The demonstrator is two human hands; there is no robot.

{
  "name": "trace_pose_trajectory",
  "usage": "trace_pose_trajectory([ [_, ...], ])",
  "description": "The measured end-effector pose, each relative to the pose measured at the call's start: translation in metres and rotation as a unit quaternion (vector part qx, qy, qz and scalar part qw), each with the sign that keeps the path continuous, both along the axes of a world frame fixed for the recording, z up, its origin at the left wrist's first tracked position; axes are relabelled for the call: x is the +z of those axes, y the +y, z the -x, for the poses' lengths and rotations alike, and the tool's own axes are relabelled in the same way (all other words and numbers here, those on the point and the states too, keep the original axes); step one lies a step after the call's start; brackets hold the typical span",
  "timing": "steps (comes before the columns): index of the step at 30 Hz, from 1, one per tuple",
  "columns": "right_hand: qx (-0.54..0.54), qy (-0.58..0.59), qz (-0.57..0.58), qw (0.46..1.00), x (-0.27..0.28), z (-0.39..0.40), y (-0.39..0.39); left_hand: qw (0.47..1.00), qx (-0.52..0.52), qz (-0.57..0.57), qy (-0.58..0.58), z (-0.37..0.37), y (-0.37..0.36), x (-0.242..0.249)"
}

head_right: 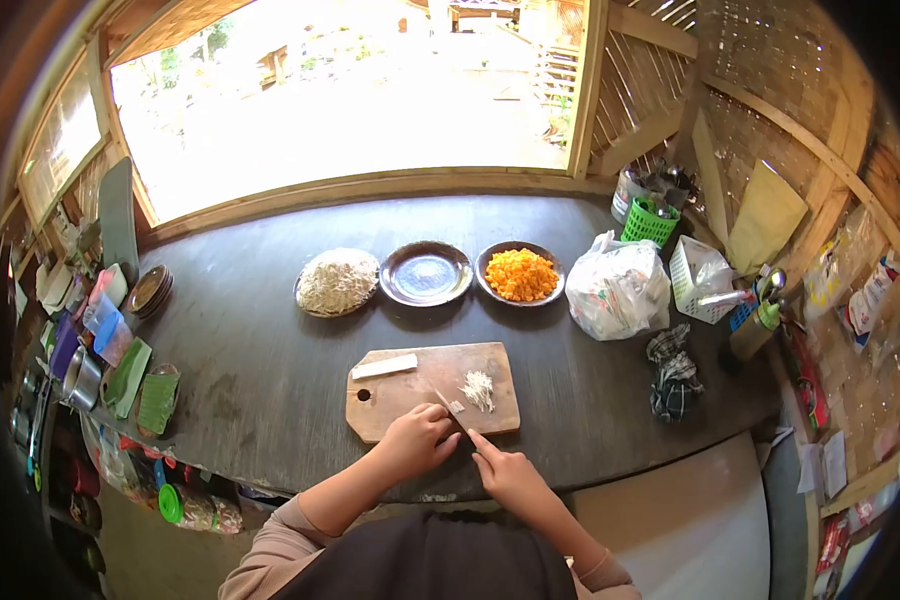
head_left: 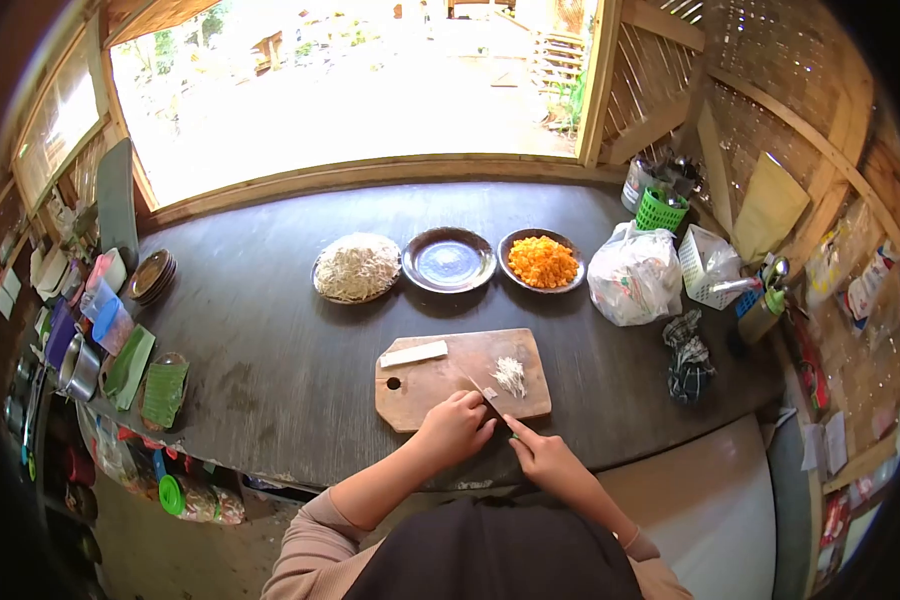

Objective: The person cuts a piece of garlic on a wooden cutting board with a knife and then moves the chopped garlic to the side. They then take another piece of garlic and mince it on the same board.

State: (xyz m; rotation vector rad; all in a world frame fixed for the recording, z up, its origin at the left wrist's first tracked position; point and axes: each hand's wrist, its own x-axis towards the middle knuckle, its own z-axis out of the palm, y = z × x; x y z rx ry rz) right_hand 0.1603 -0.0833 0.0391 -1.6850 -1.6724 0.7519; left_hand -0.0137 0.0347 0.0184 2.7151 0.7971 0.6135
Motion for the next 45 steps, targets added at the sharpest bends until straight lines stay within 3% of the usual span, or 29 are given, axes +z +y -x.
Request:
trace_pose_trajectory([
  [22,0.011,-0.002,0.026,1.000,-0.002,-0.009,-0.008,0.999,-0.011,0.006,-0.031,0.000,0.002,-0.004],
  [25,0.006,-0.009,-0.026,1.000,-0.004,-0.002,-0.002,1.000,0.002,0.008,-0.017,0.000,-0.002,0.001],
  [27,0.000,0.029,0.026,0.999,0.011,-0.003,-0.005,1.000,0.001,0.003,-0.013,0.000,-0.003,0.000],
  [34,0.011,0.033,-0.008,0.999,0.006,-0.009,-0.012,1.000,0.000,0.003,-0.013,-0.001,-0.002,0.003],
  [36,0.000,0.008,0.063,0.998,0.007,-0.003,-0.004,1.000,-0.001,0.007,-0.010,-0.001,-0.002,0.003],
  [40,0.003,0.022,0.000,1.000,0.007,-0.006,-0.005,1.000,-0.001,0.002,-0.014,-0.002,-0.001,0.000],
  [42,0.006,0.020,0.064,0.998,0.011,-0.011,-0.013,1.000,-0.003,0.002,-0.015,-0.001,0.000,-0.001],
  [45,0.011,0.039,0.033,0.999,0.002,-0.011,-0.012,1.000,-0.007,0.006,-0.013,-0.001,-0.001,0.001],
])
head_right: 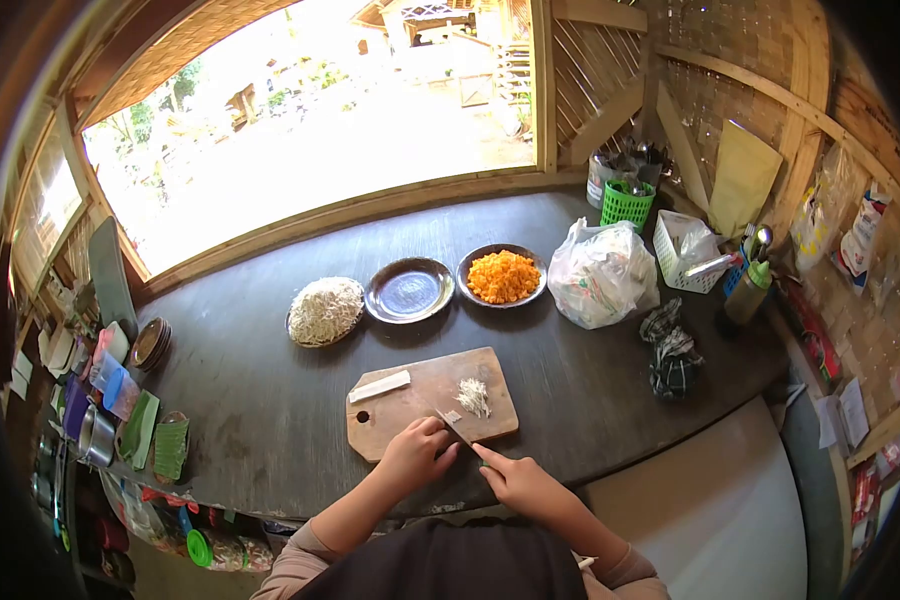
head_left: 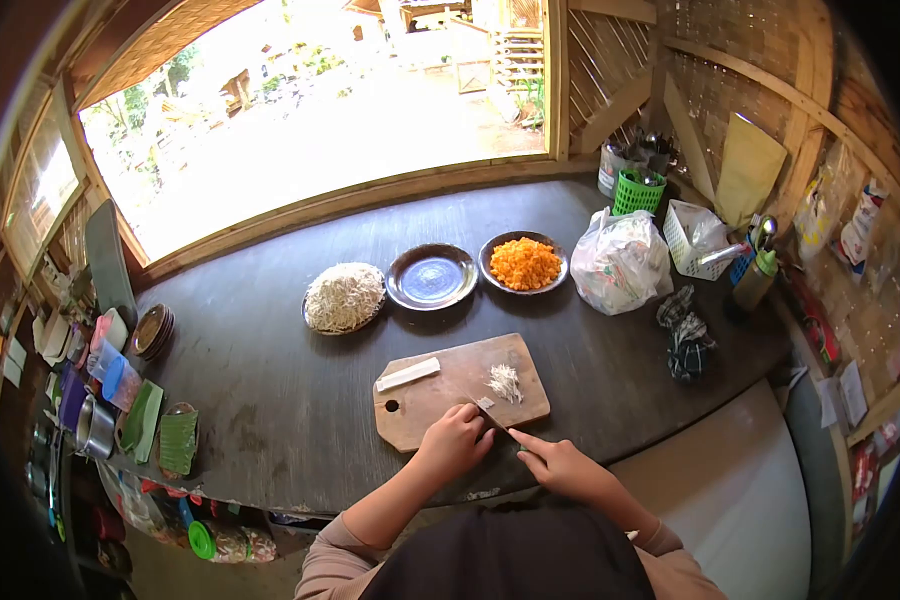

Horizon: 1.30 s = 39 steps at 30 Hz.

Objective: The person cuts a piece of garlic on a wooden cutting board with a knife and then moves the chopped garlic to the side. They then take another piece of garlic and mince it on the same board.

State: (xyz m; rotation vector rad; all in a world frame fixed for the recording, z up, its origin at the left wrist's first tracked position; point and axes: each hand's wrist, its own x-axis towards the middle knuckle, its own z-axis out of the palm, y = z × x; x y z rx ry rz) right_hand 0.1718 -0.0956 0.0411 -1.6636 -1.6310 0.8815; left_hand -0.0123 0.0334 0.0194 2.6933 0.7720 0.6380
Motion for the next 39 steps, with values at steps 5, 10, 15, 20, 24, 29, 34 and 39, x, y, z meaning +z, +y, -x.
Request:
trace_pose_trajectory([
  [5,-0.002,-0.026,-0.026,0.999,0.001,0.008,0.013,1.000,-0.002,0.001,0.010,0.000,-0.001,-0.001],
  [10,0.000,-0.011,0.024,1.000,0.011,0.001,0.001,1.000,-0.011,0.011,-0.010,0.002,0.001,-0.003],
  [15,0.002,-0.002,-0.022,1.000,-0.001,0.008,0.012,1.000,-0.012,0.013,-0.005,0.003,-0.001,0.003],
  [20,0.008,-0.006,-0.009,1.000,0.003,-0.003,0.002,1.000,-0.012,0.011,-0.001,0.004,0.002,0.000],
  [24,0.012,-0.024,0.029,0.999,0.009,-0.004,0.001,1.000,-0.023,-0.016,0.004,0.004,0.001,0.004],
  [29,0.003,-0.023,-0.032,0.999,-0.002,0.006,0.011,1.000,-0.017,-0.019,0.005,0.004,0.001,0.002],
  [34,0.017,-0.056,0.022,0.998,0.013,-0.002,0.000,1.000,-0.018,-0.024,0.006,0.005,0.001,-0.002],
  [39,0.013,-0.063,-0.040,0.997,-0.009,0.009,0.015,1.000,-0.003,-0.011,0.019,0.007,-0.002,0.001],
])
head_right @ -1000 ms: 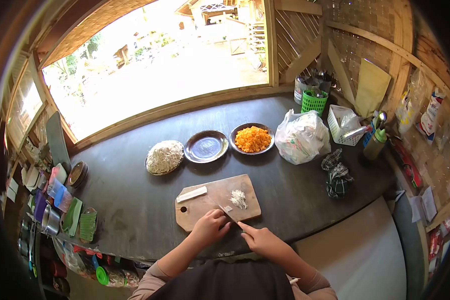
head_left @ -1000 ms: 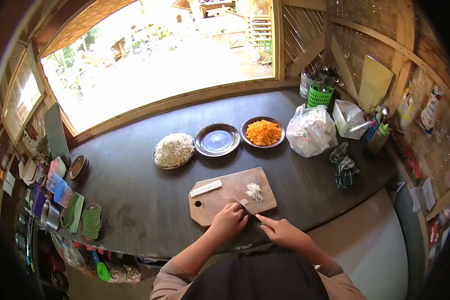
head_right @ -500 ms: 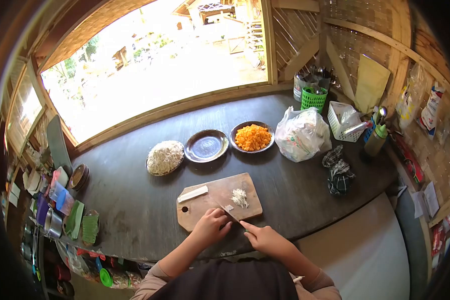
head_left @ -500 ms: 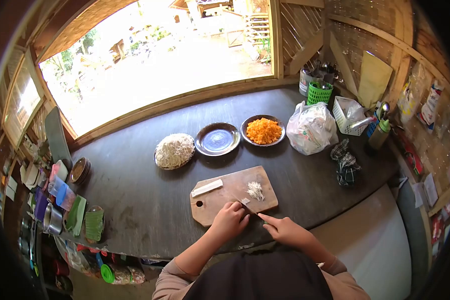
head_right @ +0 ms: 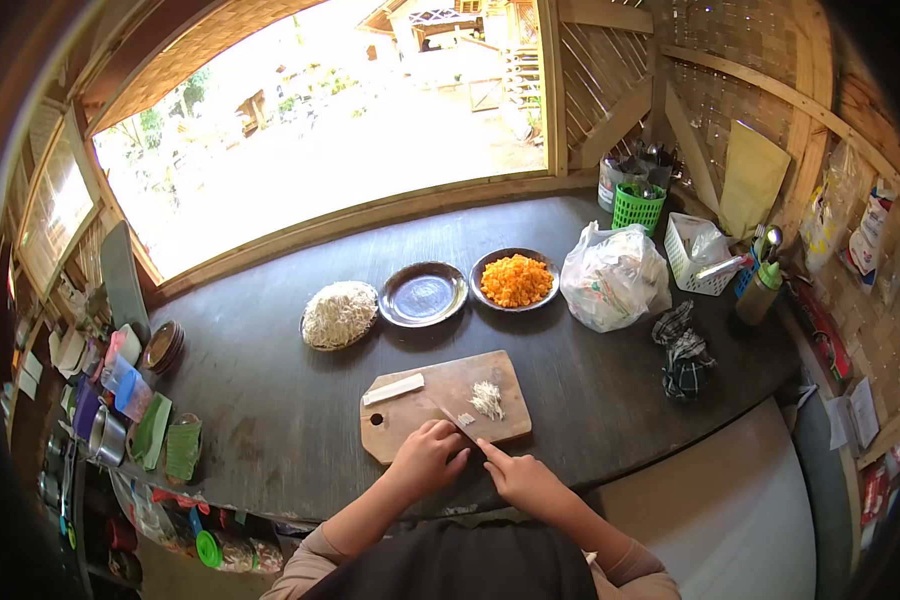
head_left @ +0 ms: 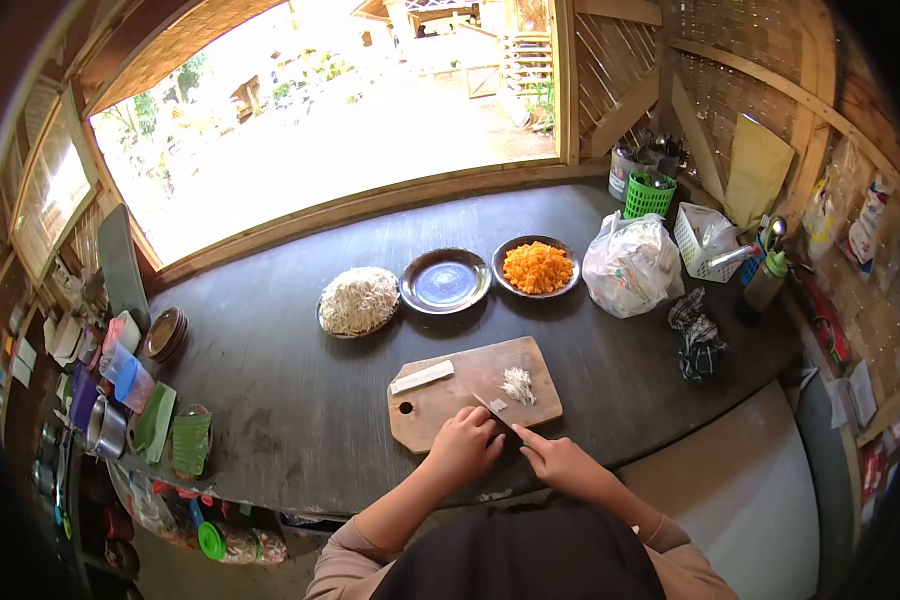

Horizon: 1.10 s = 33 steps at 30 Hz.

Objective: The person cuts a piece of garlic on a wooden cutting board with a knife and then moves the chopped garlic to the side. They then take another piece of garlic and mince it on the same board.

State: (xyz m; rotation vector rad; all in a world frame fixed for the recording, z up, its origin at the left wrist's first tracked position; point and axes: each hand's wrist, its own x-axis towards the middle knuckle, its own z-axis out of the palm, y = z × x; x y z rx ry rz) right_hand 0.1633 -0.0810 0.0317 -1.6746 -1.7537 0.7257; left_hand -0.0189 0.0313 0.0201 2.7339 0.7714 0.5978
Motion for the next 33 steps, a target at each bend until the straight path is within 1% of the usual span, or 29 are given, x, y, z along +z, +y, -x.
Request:
trace_pose_trajectory([
  [4,-0.001,0.022,-0.001,1.000,0.015,-0.004,-0.007,1.000,0.011,0.005,0.029,0.003,0.002,0.001],
  [10,0.004,0.022,0.025,0.999,0.014,-0.007,-0.012,0.999,0.000,-0.015,0.031,0.003,0.001,0.001],
  [12,-0.002,0.032,0.056,0.998,0.017,-0.002,-0.005,0.999,0.002,-0.017,0.031,0.003,0.000,0.002],
  [14,-0.002,0.035,0.054,0.998,0.017,-0.004,-0.006,0.999,0.004,-0.021,0.029,0.002,-0.001,0.002],
  [16,0.000,0.039,0.048,0.998,0.017,-0.006,-0.007,0.998,0.007,-0.023,0.052,0.003,0.001,-0.001],
  [18,-0.001,0.028,0.065,0.998,0.019,-0.009,-0.013,0.998,0.011,-0.033,0.051,0.003,0.000,0.000],
  [23,0.001,0.039,0.045,0.998,0.009,-0.004,-0.001,0.997,0.019,-0.046,0.054,0.002,-0.003,0.004],
  [25,0.000,0.039,0.038,0.999,0.010,-0.001,0.001,0.998,0.025,-0.016,0.063,0.002,-0.006,0.009],
  [28,0.001,0.048,0.016,0.999,0.010,-0.004,-0.002,0.997,0.026,-0.010,0.075,0.002,-0.005,0.009],
  [30,0.004,0.022,0.061,0.998,0.016,-0.009,-0.010,0.997,0.025,-0.029,0.063,0.003,-0.004,0.003],
  [33,0.002,0.038,0.044,0.998,0.015,-0.007,-0.010,0.997,0.025,-0.047,0.050,0.003,-0.005,0.000],
])
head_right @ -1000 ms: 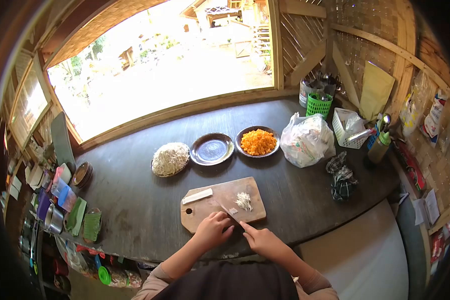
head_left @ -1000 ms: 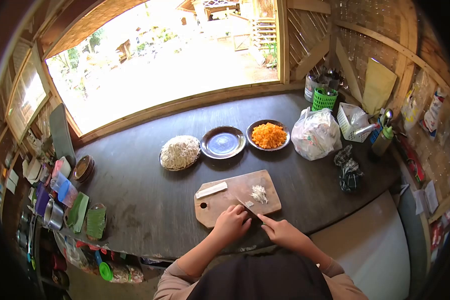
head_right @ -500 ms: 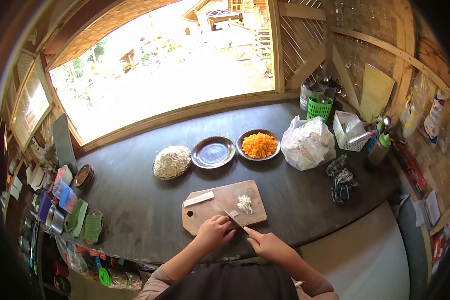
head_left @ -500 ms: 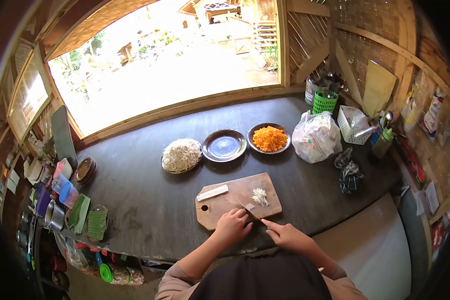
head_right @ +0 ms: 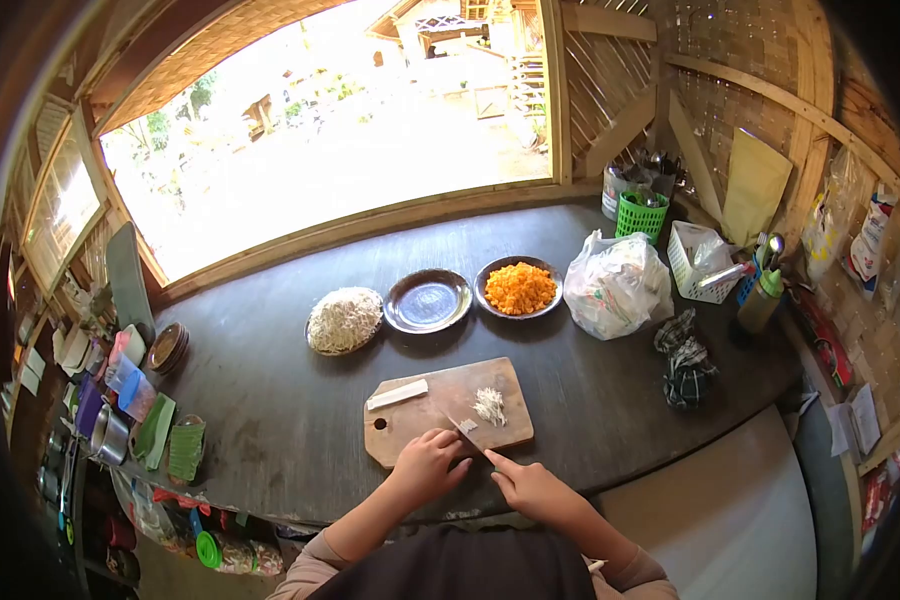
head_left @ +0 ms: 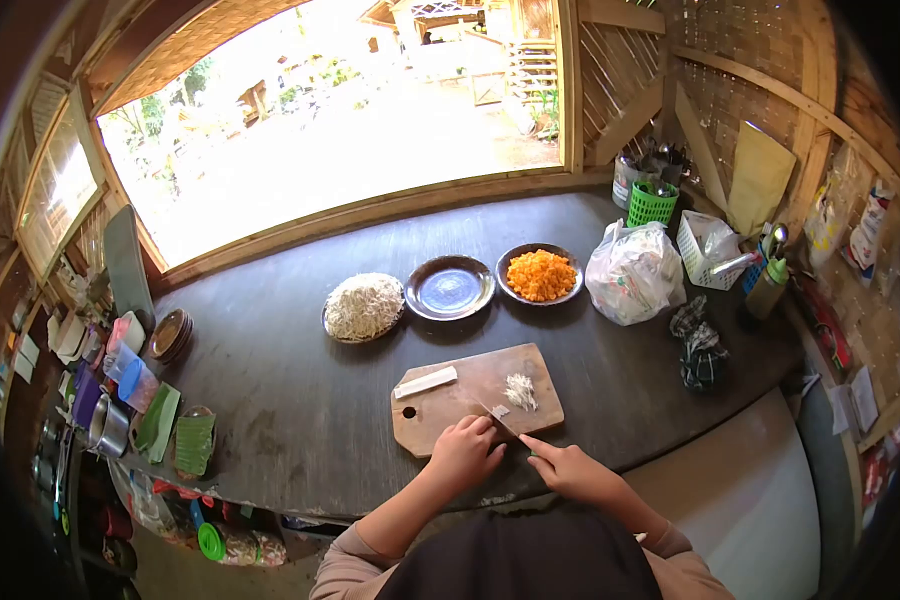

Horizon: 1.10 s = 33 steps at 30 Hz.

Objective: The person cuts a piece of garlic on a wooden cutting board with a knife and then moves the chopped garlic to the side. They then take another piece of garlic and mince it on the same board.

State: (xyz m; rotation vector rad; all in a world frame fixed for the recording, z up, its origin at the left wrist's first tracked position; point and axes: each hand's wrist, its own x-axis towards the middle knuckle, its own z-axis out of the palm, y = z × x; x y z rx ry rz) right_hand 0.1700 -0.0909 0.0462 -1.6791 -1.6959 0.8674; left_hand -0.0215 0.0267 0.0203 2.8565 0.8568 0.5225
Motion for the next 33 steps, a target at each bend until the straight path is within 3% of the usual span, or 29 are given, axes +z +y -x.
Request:
trace_pose_trajectory([
  [13,0.001,0.015,0.005,1.000,0.002,0.003,0.003,1.000,0.009,0.006,-0.014,0.000,-0.002,-0.001],
  [19,0.005,0.019,-0.052,0.998,-0.005,0.005,0.010,1.000,0.012,0.009,-0.006,0.000,-0.002,-0.002],
  [24,-0.001,-0.001,0.016,1.000,0.005,0.002,-0.001,1.000,0.011,0.002,-0.013,0.000,-0.003,-0.003],
  [33,0.000,-0.001,-0.002,1.000,-0.006,-0.001,0.001,0.999,0.032,-0.013,-0.016,-0.001,-0.009,-0.003],
])
